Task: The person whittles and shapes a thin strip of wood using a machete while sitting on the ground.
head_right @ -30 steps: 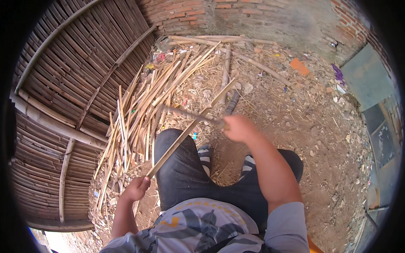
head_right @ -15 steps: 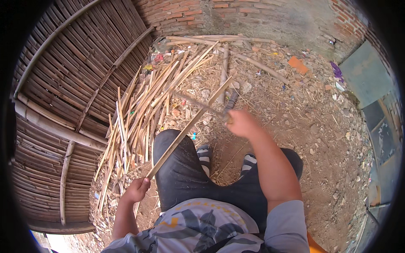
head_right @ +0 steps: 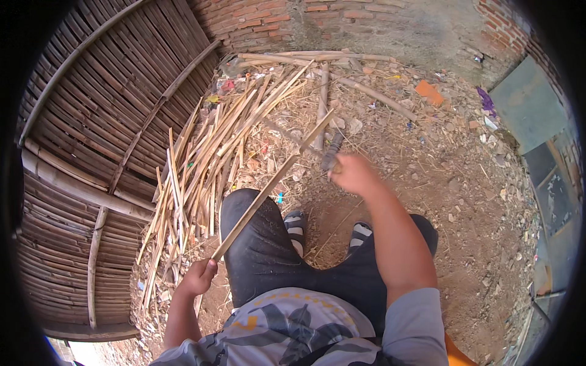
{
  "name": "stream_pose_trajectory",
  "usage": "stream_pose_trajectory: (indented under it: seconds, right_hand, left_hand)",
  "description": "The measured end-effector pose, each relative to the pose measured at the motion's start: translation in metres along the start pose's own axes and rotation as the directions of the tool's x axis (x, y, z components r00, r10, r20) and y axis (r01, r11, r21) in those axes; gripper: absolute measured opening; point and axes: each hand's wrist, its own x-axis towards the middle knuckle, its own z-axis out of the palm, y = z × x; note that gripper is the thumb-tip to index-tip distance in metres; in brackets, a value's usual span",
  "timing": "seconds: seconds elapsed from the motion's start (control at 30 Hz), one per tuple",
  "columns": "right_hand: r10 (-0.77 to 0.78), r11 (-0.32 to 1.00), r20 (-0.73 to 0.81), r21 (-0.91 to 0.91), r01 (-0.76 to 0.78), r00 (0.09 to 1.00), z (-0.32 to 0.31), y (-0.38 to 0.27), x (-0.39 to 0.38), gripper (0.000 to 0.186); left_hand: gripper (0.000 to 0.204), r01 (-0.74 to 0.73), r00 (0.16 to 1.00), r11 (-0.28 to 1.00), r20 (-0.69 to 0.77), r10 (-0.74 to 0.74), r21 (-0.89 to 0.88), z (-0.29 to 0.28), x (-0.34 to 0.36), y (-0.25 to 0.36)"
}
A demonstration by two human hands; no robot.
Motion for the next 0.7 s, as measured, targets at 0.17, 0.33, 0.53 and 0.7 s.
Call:
stream_pose_trajectory:
  seconds: [0.17,0.33,0.53,0.7]
  right_hand:
    - [-0.296,0.899,0.23,-0.26,0.352,0.927,0.019,-0.041,-0.019,0.025]
    - [-0.185,0.977,0.193,-0.074,0.202,0.964,0.014,-0.007,0.0,0.022]
    - [0.035,0.999,-0.057,0.04,-0.033,0.998,0.0,0.011,0.006,0.025]
    - [-0.282,0.927,0.141,-0.216,0.308,0.949,0.023,-0.032,-0.014,0.022]
  left_hand:
    - [0.055,0.012,1.0,0.997,0.023,-0.011,-0.076,0.001,0.0,-0.002]
    - [0.055,-0.026,0.999,0.995,-0.036,0.029,0.097,0.002,-0.001,-0.002]
    - [0.054,-0.011,1.0,1.0,0.0,0.011,-0.01,0.001,0.002,-0.01]
    - [0.053,0.038,0.998,0.993,0.048,-0.033,-0.116,0.0,0.001,-0.015]
